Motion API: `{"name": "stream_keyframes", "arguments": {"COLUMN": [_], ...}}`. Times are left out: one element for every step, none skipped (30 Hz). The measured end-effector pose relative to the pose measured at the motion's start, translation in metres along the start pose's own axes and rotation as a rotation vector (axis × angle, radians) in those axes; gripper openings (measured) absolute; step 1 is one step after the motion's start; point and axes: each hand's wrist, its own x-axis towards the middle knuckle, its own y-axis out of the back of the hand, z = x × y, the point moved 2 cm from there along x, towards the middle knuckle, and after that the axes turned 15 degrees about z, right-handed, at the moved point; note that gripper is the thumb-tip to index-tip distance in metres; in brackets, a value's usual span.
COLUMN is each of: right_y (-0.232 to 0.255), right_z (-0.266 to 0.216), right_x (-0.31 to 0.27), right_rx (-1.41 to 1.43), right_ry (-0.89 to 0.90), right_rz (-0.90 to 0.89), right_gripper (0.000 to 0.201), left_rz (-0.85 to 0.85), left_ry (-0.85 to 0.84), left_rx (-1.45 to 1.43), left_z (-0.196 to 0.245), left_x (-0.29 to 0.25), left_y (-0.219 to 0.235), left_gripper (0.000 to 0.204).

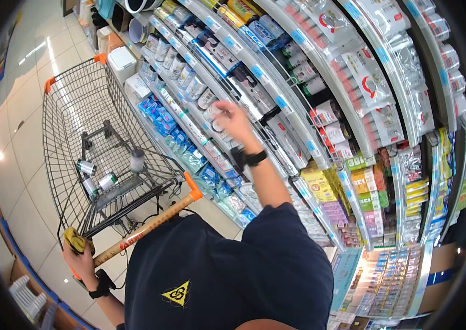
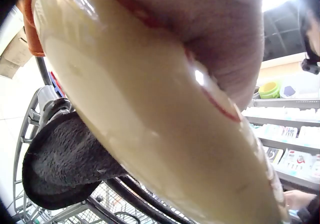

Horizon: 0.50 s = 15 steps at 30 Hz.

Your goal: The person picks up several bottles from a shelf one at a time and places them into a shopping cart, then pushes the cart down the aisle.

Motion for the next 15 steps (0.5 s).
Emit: {"name": "stream_keyframes", "arguments": {"right_y": [0.034, 0.074, 0.107, 0.136, 0.164, 0.184, 0.204, 0.224, 0.24, 0.247, 0.251, 0.249, 0.25, 0.253, 0.253], "right_z": [-0.011, -0.01, -0.004, -0.009, -0.012, -0.009, -0.007, 0.004, 0.015, 0.019, 0.022, 0.02, 0.017, 0.015, 0.011], "right_x": [0.016, 0.038, 0.058, 0.076, 0.093, 0.111, 0.129, 0.152, 0.17, 0.182, 0.193, 0.195, 0.198, 0.2, 0.203], "right_rx": [-0.129, -0.251, -0.187, -0.252, -0.137, -0.183, -0.231, -0.3, -0.365, -0.358, -0.462, -0.567, -0.559, -0.431, -0.304], "right_ry": [0.172, 0.356, 0.337, 0.412, 0.365, 0.361, 0.359, 0.29, 0.22, 0.215, 0.176, 0.137, 0.135, 0.093, 0.053], "right_rz": [0.205, 0.368, 0.537, 0.743, 0.779, 0.879, 0.981, 0.974, 0.964, 0.966, 0.981, 0.992, 0.993, 0.896, 0.8], "right_gripper": [0.027, 0.022, 0.021, 0.022, 0.028, 0.034, 0.04, 0.047, 0.054, 0.054, 0.055, 0.057, 0.057, 0.057, 0.057], "left_rz": [-0.015, -0.028, -0.036, -0.049, -0.061, -0.067, -0.034, 0.001, 0.0, 0.012, 0.025, 0.021, 0.027, 0.019, 0.011], "left_ry": [0.005, 0.015, 0.009, 0.014, 0.02, 0.015, 0.023, 0.03, 0.023, 0.031, 0.039, 0.036, 0.031, 0.04, 0.048], "left_rx": [0.014, 0.028, 0.032, 0.021, 0.01, 0.016, -0.001, -0.018, -0.014, -0.021, -0.028, 0.011, 0.015, 0.01, 0.004], "left_z": [0.001, 0.0, -0.001, -0.004, -0.006, -0.003, 0.0, 0.002, 0.001, -0.001, -0.002, 0.002, 0.004, 0.005, 0.005], "left_x": [0.0, 0.0, 0.001, 0.001, 0.0, -0.001, 0.0, 0.0, 0.0, -0.001, -0.001, 0.0, 0.0, 0.0, 0.0], "left_y": [0.0, 0.0, 0.0, 0.0, 0.0, 0.0, -0.001, -0.002, -0.003, -0.004, -0.004, -0.003, -0.002, -0.002, -0.002], "left_gripper": [0.037, 0.035, 0.035, 0.035, 0.035, 0.035, 0.035, 0.034, 0.034, 0.034, 0.034, 0.034, 0.034, 0.035, 0.035]}}
